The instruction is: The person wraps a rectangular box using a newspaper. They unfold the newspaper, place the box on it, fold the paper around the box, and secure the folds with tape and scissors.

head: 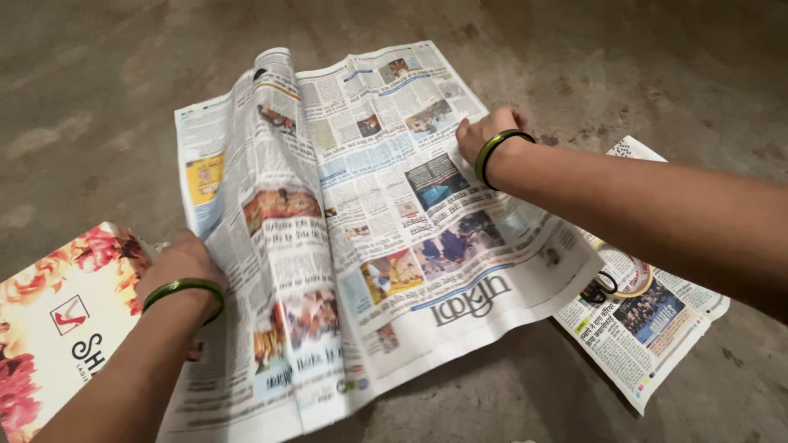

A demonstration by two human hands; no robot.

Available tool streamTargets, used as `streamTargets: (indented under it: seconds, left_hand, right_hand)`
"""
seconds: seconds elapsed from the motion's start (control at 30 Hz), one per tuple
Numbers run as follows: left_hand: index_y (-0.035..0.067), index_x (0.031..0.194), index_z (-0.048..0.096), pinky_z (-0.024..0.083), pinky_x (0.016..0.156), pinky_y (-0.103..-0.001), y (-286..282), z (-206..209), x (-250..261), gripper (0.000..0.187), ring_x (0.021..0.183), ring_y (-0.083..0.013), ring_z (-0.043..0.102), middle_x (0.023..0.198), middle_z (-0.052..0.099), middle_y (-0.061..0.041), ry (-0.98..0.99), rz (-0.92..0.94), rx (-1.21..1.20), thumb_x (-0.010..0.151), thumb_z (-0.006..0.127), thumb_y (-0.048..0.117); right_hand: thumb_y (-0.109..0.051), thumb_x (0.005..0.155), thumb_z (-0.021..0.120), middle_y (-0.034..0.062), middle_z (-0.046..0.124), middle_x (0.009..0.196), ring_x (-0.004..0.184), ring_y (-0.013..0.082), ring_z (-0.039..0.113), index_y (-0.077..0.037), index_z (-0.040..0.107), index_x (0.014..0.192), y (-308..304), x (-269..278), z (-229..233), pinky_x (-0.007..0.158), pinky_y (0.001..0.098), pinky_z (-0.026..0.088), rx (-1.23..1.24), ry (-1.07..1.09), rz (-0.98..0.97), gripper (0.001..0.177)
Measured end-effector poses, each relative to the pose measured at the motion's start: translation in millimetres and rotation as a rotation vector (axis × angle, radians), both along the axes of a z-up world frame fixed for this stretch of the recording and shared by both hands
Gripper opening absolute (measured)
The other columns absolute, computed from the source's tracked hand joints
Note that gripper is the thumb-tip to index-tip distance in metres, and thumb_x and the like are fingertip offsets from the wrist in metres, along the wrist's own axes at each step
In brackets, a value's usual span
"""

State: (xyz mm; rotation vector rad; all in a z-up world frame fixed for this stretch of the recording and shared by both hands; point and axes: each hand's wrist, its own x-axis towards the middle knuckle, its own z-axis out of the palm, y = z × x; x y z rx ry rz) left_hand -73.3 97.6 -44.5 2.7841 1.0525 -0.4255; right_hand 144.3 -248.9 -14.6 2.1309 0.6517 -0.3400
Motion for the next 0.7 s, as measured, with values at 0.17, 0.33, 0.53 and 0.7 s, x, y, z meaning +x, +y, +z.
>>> streamTargets:
  seconds: [0.17,0.33,0.53,0.7]
  left_hand:
    - [0.013,0.135,0.062,0.042,0.106,-0.057,-39,22,29,0.051,0.131,-0.0351,0.055,0.143,0.059,-0.013,-0.472,-0.169,0.001,0.084,0.061,0.016]
    - [0.023,0.127,0.069,0.01,0.118,-0.07,-106,37,63,0.045,0.143,-0.0265,0.041,0.149,0.053,-0.005,-0.593,-0.555,-0.173,0.084,0.061,0.034]
    - [0.025,0.125,0.072,-0.005,0.122,-0.068,-139,45,56,0.054,0.158,-0.0328,0.015,0.161,0.038,-0.01,0.068,-0.77,0.009,0.079,0.068,0.053]
    - [0.015,0.136,0.062,-0.004,0.121,-0.067,-123,35,41,0.072,0.156,-0.0352,0.015,0.163,0.031,-0.018,0.157,-0.775,0.086,0.08,0.068,0.061]
  right_hand:
    - [-0.033,0.093,0.065,0.0229,0.042,0.154,0.141,0.0343,0.042,-0.005,0.04,0.151,24,4,-1,0.105,0.0515,0.044,-0.068,-0.145,0.495,0.069]
    - [-0.034,0.095,0.059,0.0225,0.039,0.156,0.147,0.035,0.035,-0.008,0.04,0.153,63,-16,-22,0.112,0.0533,0.04,0.44,0.212,0.45,0.066]
    - [-0.031,0.098,0.058,0.0195,0.027,0.165,0.146,0.0316,0.04,-0.012,0.038,0.154,73,-65,-40,0.109,0.048,0.046,0.295,0.437,0.477,0.062]
    - [-0.019,0.093,0.058,0.018,0.012,0.168,0.142,0.0342,0.039,-0.026,0.016,0.162,54,-71,-47,0.108,0.0494,0.042,0.257,0.498,0.505,0.082]
